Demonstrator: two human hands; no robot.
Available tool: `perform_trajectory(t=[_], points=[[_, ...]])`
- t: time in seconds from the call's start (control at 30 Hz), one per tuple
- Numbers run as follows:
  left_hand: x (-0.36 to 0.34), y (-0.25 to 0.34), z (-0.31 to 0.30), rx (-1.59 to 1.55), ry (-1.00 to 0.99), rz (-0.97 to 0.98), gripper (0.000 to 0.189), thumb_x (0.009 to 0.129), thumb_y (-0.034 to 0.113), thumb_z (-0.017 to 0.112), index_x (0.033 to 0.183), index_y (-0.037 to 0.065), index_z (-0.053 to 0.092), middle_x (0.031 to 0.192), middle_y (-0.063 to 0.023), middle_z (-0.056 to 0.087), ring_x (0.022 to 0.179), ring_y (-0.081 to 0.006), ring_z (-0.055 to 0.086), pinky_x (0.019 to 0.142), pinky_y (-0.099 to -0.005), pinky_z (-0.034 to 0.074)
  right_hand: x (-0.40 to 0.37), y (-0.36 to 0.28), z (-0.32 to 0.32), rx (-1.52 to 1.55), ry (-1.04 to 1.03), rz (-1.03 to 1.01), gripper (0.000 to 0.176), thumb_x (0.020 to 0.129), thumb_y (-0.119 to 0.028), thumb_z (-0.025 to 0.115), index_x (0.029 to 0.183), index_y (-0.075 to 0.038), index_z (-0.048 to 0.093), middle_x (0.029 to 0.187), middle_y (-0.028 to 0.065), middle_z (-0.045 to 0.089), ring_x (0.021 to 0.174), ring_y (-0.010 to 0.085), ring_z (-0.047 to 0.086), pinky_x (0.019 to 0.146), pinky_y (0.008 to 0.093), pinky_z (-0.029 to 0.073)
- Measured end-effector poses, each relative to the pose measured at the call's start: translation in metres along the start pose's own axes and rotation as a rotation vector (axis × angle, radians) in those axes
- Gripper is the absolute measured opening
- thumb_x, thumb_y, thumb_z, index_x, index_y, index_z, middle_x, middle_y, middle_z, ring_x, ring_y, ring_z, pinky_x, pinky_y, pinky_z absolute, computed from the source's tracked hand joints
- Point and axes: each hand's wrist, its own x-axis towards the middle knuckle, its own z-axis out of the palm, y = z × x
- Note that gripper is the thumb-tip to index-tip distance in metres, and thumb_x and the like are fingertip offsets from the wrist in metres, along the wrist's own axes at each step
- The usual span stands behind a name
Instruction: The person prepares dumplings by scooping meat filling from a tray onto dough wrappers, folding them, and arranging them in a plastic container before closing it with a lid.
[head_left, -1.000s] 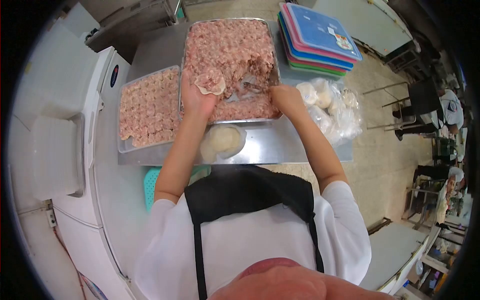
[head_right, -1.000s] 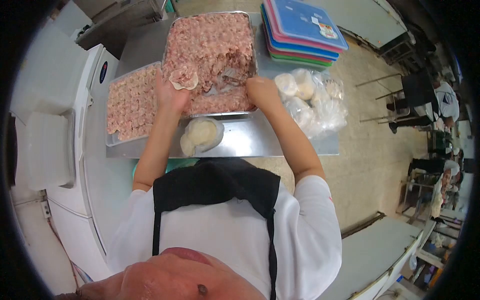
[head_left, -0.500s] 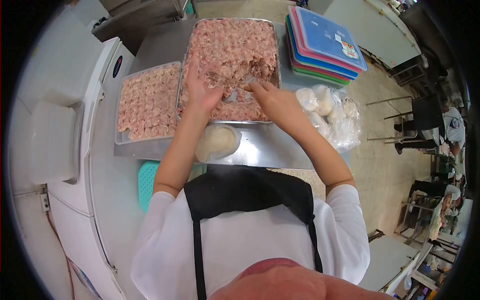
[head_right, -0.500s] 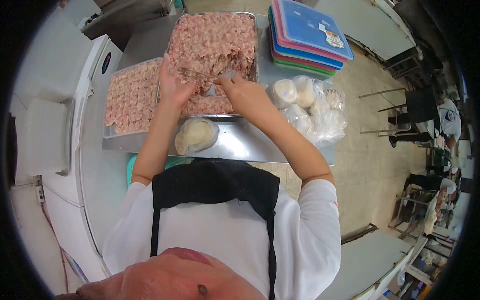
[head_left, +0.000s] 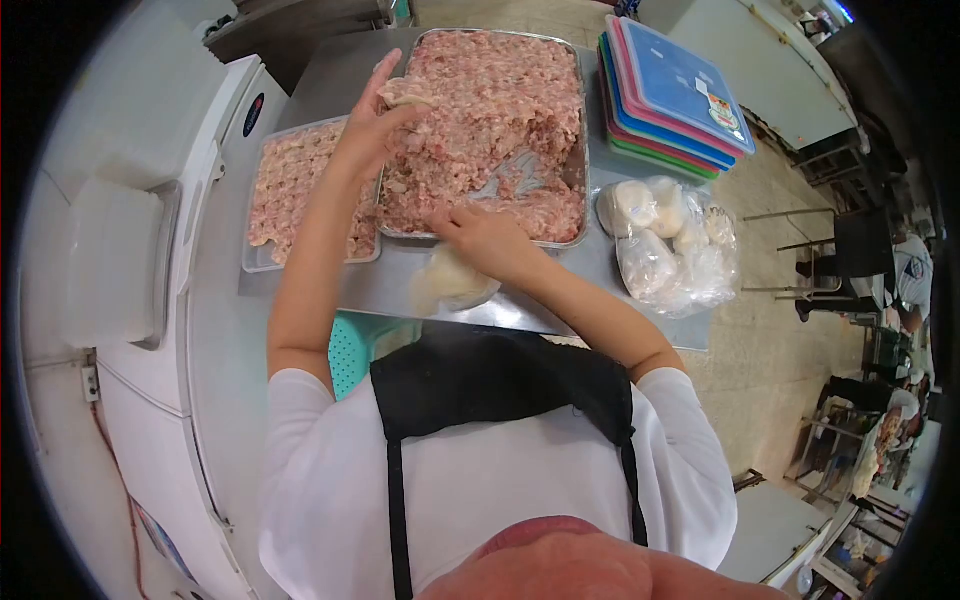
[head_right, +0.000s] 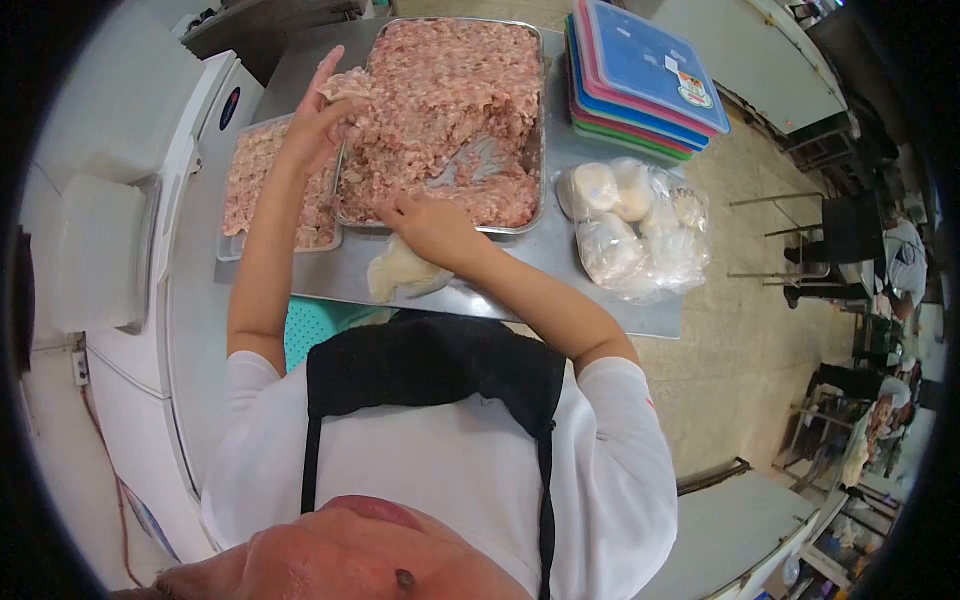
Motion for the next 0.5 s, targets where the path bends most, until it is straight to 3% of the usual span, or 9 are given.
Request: perform_trajectory(t=[0.03, 0.13, 0.17, 0.2, 0.27, 0.37, 0.4, 0.5], points=[[-0.001, 0.001, 0.003, 0.144, 0.006, 0.113, 0.070, 0.081, -0.004, 0.062, 0.144, 0.012, 0.036, 0.140, -0.0109, 0.043, 0.111, -0.0191, 0.058, 0.090, -0.0314, 0.051, 0.005, -0.001, 0.007, 0.014, -0.002, -0.020, 0.042, 0.086, -0.010, 0.048, 0.128, -0.012, 0.050, 0.093, 0.0151, 0.060, 0.085, 0.0333, 0.064, 0.069, 0.0464, 0.052], [-0.003, 0.003, -0.005, 0.501, -0.049, 0.343, 0.080, 0.076, -0.004, 0.069, 0.146, 0.012, 0.033, 0.149, -0.0072, 0.032, 0.120, -0.0191, 0.051, 0.093, -0.0322, 0.049, 0.006, 0.030, -0.016, -0.081, -0.103, 0.299, 0.035, 0.087, -0.014, 0.050, 0.120, -0.010, 0.059, 0.100, 0.0168, 0.064, 0.089, 0.0331, 0.064, 0.074, 0.0440, 0.052], [-0.005, 0.003, -0.007, 0.605, -0.081, 0.399, 0.083, 0.074, -0.003, 0.072, 0.146, 0.012, 0.032, 0.152, -0.0057, 0.028, 0.122, -0.0192, 0.049, 0.094, -0.0324, 0.048, 0.002, 0.054, -0.024, -0.016, -0.085, 0.288, 0.032, 0.088, -0.015, 0.052, 0.118, -0.006, 0.061, 0.095, 0.0175, 0.065, 0.085, 0.0326, 0.065, 0.073, 0.0428, 0.051], [-0.009, 0.003, -0.006, 0.548, -0.111, 0.380, 0.084, 0.073, -0.001, 0.074, 0.146, 0.011, 0.033, 0.151, -0.0052, 0.030, 0.124, -0.0192, 0.047, 0.094, -0.0331, 0.048, -0.006, 0.077, -0.033, 0.045, -0.064, 0.280, 0.031, 0.089, -0.016, 0.055, 0.115, -0.003, 0.063, 0.091, 0.0182, 0.066, 0.082, 0.0320, 0.065, 0.072, 0.0416, 0.051], [-0.019, 0.005, -0.001, 0.436, -0.174, 0.346, 0.087, 0.070, 0.003, 0.077, 0.145, 0.011, 0.035, 0.148, -0.0040, 0.035, 0.127, -0.0191, 0.043, 0.095, -0.0345, 0.047, -0.022, 0.083, -0.071, 0.408, 0.173, 0.358, 0.031, 0.092, -0.021, 0.059, 0.113, 0.001, 0.065, 0.088, 0.0162, 0.068, 0.075, 0.0228, 0.064, 0.069, 0.0352, 0.050], [-0.020, 0.003, 0.009, 0.637, -0.194, 0.442, 0.076, 0.067, 0.006, 0.079, 0.136, 0.008, 0.047, 0.138, -0.0050, 0.048, 0.123, -0.0187, 0.047, 0.099, -0.0356, 0.044, -0.040, 0.072, -0.109, 0.721, 0.155, 0.599, 0.030, 0.092, -0.028, 0.061, 0.111, -0.007, 0.068, 0.090, 0.0116, 0.069, 0.076, 0.0174, 0.063, 0.072, 0.0300, 0.050], [-0.017, -0.001, 0.011, 0.646, -0.221, 0.400, 0.070, 0.067, 0.007, 0.080, 0.130, 0.007, 0.051, 0.132, -0.0052, 0.053, 0.119, -0.0186, 0.049, 0.100, -0.0353, 0.042, -0.042, 0.060, -0.117, 0.721, 0.177, 0.507, 0.032, 0.094, -0.027, 0.059, 0.113, -0.003, 0.066, 0.086, 0.0059, 0.068, 0.075, 0.0103, 0.058, 0.073, 0.0276, 0.049], [-0.010, -0.009, 0.020, 0.658, -0.352, 0.310, 0.053, 0.066, 0.009, 0.081, 0.114, 0.005, 0.062, 0.116, -0.0057, 0.063, 0.109, -0.0182, 0.056, 0.101, -0.0337, 0.040, -0.041, 0.042, -0.108, 0.623, 0.166, 0.444, 0.033, 0.094, -0.027, 0.059, 0.113, -0.001, 0.065, 0.093, 0.0102, 0.070, 0.081, 0.0134, 0.063, 0.076, 0.0275, 0.049]])
